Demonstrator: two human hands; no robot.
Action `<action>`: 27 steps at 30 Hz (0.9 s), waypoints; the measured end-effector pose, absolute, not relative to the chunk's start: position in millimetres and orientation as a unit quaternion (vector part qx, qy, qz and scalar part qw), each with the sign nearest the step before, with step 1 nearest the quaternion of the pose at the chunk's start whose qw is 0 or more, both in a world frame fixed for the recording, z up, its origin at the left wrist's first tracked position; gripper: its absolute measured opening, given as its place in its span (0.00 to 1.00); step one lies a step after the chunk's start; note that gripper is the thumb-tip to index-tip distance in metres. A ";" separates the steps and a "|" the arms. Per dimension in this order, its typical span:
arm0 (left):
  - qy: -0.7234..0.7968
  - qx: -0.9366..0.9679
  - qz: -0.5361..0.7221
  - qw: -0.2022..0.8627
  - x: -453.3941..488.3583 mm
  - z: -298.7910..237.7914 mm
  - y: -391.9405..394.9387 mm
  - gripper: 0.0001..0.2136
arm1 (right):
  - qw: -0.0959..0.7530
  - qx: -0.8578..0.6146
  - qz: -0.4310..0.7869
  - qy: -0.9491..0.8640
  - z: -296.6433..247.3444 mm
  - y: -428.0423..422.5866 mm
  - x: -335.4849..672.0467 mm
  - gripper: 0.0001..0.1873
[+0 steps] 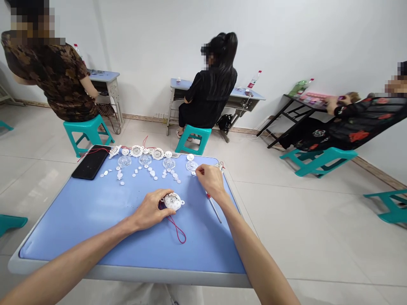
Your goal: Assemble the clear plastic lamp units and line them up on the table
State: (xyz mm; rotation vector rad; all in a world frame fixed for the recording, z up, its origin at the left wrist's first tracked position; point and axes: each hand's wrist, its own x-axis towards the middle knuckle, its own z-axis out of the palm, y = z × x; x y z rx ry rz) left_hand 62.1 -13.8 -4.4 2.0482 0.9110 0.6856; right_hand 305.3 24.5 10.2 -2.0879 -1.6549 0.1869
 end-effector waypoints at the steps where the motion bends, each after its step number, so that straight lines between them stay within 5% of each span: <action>1: 0.359 0.805 0.270 0.389 62.2 -4.3 -13.9 0.23 | 0.231 -0.763 0.066 -0.600 7.9 24.9 305.5 0.12; 27: 0.354 0.806 0.272 0.388 62.0 -4.4 -13.6 0.22 | 0.180 -0.777 0.039 -0.602 0.8 29.1 303.3 0.13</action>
